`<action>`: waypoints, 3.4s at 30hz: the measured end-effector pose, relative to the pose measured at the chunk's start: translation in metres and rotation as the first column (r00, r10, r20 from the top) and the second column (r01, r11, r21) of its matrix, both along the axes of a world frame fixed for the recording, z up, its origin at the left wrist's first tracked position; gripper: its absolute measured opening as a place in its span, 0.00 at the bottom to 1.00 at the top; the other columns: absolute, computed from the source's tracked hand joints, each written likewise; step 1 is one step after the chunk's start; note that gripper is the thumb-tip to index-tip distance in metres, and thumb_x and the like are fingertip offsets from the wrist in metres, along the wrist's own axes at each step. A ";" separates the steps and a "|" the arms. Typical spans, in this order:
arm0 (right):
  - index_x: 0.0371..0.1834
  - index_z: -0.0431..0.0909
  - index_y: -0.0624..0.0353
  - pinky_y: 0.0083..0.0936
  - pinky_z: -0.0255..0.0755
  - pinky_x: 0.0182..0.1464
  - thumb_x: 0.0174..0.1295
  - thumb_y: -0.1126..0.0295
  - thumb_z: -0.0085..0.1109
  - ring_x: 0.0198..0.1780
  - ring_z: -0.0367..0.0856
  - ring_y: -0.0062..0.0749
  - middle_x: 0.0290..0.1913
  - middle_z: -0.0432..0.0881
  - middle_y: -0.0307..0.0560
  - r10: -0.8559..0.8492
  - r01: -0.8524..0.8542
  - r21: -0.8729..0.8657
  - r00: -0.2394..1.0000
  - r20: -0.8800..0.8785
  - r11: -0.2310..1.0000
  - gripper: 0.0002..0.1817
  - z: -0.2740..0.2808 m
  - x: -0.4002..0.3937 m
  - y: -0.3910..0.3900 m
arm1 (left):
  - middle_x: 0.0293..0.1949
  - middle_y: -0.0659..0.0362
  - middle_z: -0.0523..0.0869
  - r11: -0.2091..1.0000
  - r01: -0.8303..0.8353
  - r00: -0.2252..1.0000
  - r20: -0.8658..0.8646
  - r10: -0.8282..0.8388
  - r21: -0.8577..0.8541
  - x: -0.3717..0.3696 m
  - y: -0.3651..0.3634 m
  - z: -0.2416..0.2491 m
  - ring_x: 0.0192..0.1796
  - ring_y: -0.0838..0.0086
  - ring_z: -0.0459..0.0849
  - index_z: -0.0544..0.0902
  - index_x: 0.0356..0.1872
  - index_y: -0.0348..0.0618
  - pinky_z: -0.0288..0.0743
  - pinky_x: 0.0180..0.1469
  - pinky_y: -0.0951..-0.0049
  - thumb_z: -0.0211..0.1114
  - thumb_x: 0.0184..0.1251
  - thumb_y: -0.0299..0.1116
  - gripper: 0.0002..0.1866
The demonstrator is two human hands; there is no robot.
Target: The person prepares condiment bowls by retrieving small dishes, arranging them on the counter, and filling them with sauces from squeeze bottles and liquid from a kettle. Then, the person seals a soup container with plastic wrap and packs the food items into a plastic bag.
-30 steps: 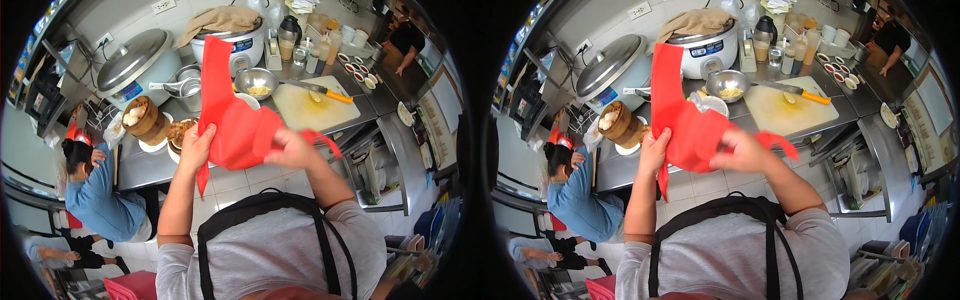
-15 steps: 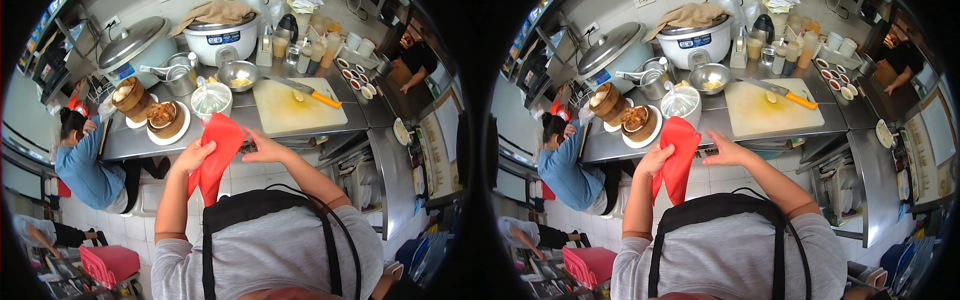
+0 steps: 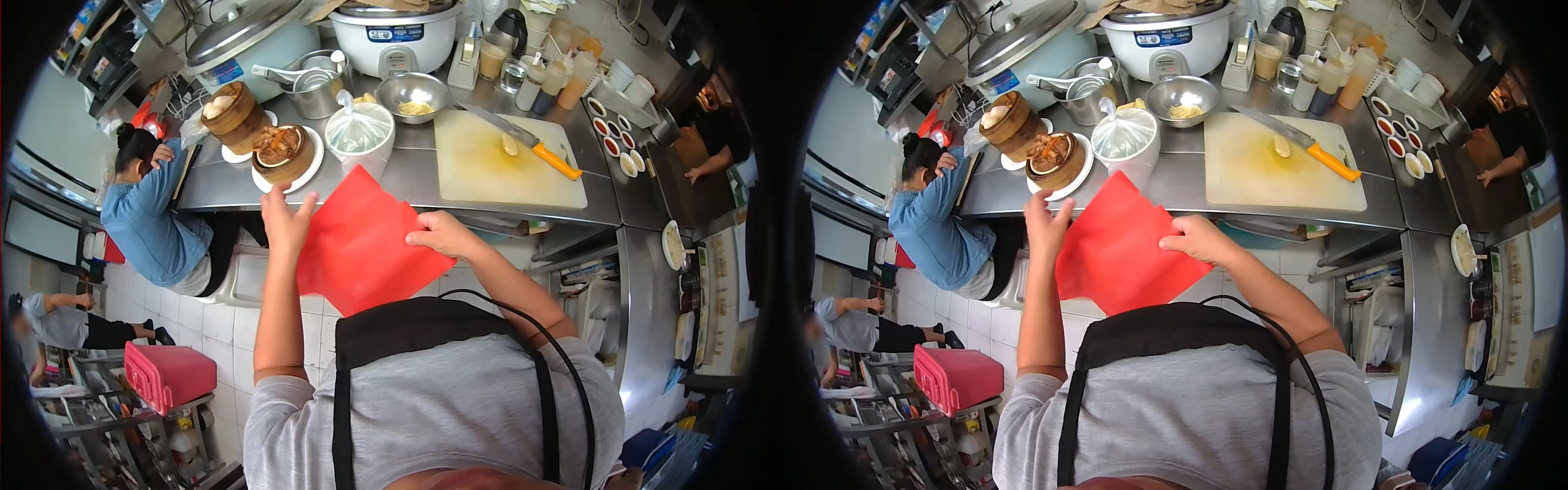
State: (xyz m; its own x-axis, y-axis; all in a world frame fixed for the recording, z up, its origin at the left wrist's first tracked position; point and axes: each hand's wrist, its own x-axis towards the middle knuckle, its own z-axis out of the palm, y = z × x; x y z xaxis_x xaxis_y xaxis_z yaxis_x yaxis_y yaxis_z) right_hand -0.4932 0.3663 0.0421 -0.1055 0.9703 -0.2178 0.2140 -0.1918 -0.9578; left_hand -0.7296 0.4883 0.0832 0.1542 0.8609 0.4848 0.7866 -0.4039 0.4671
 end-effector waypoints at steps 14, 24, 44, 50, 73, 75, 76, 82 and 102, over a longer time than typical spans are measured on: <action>0.39 0.71 0.60 0.24 0.72 0.39 0.55 0.75 0.49 0.37 0.77 0.29 0.37 0.77 0.44 -0.611 0.517 -0.360 0.482 -0.628 0.777 0.09 -0.053 -0.013 0.008 | 0.42 0.53 0.76 0.444 0.867 -0.106 0.786 0.609 -0.227 0.035 -0.045 -0.044 0.46 0.64 0.76 0.69 0.43 0.40 0.73 0.47 0.63 0.46 0.60 0.26 0.11; 0.44 0.68 0.63 0.35 0.72 0.46 0.61 0.64 0.40 0.44 0.75 0.36 0.44 0.75 0.48 -0.454 0.406 -0.315 0.310 -0.835 0.858 0.15 -0.023 0.036 0.032 | 0.30 0.58 0.75 0.652 0.588 0.791 0.509 -0.340 -0.478 -0.002 -0.085 -0.086 0.33 0.77 0.75 0.70 0.37 0.38 0.71 0.33 0.77 0.62 0.48 0.31 0.15; 0.50 0.67 0.58 0.30 0.66 0.48 0.43 0.57 0.62 0.45 0.71 0.36 0.43 0.72 0.49 -0.359 0.266 0.287 0.865 0.350 0.920 0.30 0.033 0.003 0.169 | 0.31 0.59 0.79 0.613 0.508 0.843 0.494 -0.211 -0.606 -0.049 0.027 -0.065 0.31 0.80 0.76 0.72 0.39 0.35 0.71 0.34 0.78 0.63 0.52 0.29 0.14; 0.50 0.69 0.53 0.35 0.60 0.52 0.41 0.51 0.62 0.50 0.65 0.44 0.48 0.66 0.49 -0.497 0.198 0.460 0.448 0.743 0.866 0.32 0.045 -0.018 0.208 | 0.35 0.59 0.79 0.367 0.730 0.650 0.751 -0.116 -0.576 -0.073 0.072 -0.045 0.35 0.80 0.75 0.72 0.39 0.35 0.70 0.40 0.78 0.61 0.54 0.32 0.14; 0.33 0.72 0.64 0.39 0.69 0.40 0.53 0.60 0.50 0.37 0.76 0.51 0.32 0.77 0.59 -0.733 0.439 0.587 0.415 0.539 0.680 0.16 0.147 0.056 0.065 | 0.45 0.55 0.76 -0.396 0.766 0.527 0.847 -0.064 -0.506 0.047 0.069 -0.010 0.44 0.73 0.76 0.68 0.50 0.33 0.69 0.49 0.73 0.56 0.58 0.35 0.21; 0.33 0.72 0.65 0.38 0.70 0.38 0.53 0.58 0.50 0.35 0.76 0.50 0.32 0.77 0.58 -0.789 0.464 0.640 0.312 0.529 0.612 0.17 0.177 0.073 0.017 | 0.46 0.54 0.75 -0.466 0.744 0.520 0.853 -0.044 -0.478 0.096 0.044 0.017 0.45 0.71 0.76 0.67 0.51 0.33 0.68 0.50 0.71 0.56 0.58 0.35 0.22; 0.33 0.72 0.62 0.35 0.69 0.35 0.54 0.58 0.50 0.32 0.76 0.46 0.29 0.77 0.56 -0.797 0.481 0.646 0.232 0.558 0.592 0.16 0.191 0.080 -0.009 | 0.46 0.53 0.75 -0.486 0.738 0.520 0.853 -0.031 -0.468 0.123 0.032 0.028 0.46 0.70 0.75 0.67 0.50 0.33 0.68 0.51 0.70 0.55 0.59 0.35 0.21; 0.32 0.71 0.65 0.35 0.67 0.34 0.54 0.58 0.50 0.31 0.75 0.50 0.26 0.75 0.59 -0.833 0.398 0.773 -0.040 0.552 0.493 0.17 0.241 0.145 -0.164 | 0.41 0.51 0.77 -0.614 0.653 0.386 0.892 -0.234 -0.443 0.297 -0.062 0.082 0.41 0.67 0.78 0.70 0.45 0.33 0.74 0.44 0.69 0.49 0.63 0.33 0.15; 0.36 0.67 0.65 0.40 0.70 0.33 0.53 0.61 0.51 0.30 0.76 0.51 0.25 0.76 0.59 -0.689 0.644 0.666 -0.286 0.666 0.376 0.17 0.174 0.265 -0.396 | 0.38 0.51 0.79 -0.768 0.416 0.225 0.873 -0.432 -0.487 0.579 -0.349 0.125 0.36 0.68 0.80 0.74 0.40 0.36 0.76 0.42 0.68 0.47 0.63 0.33 0.13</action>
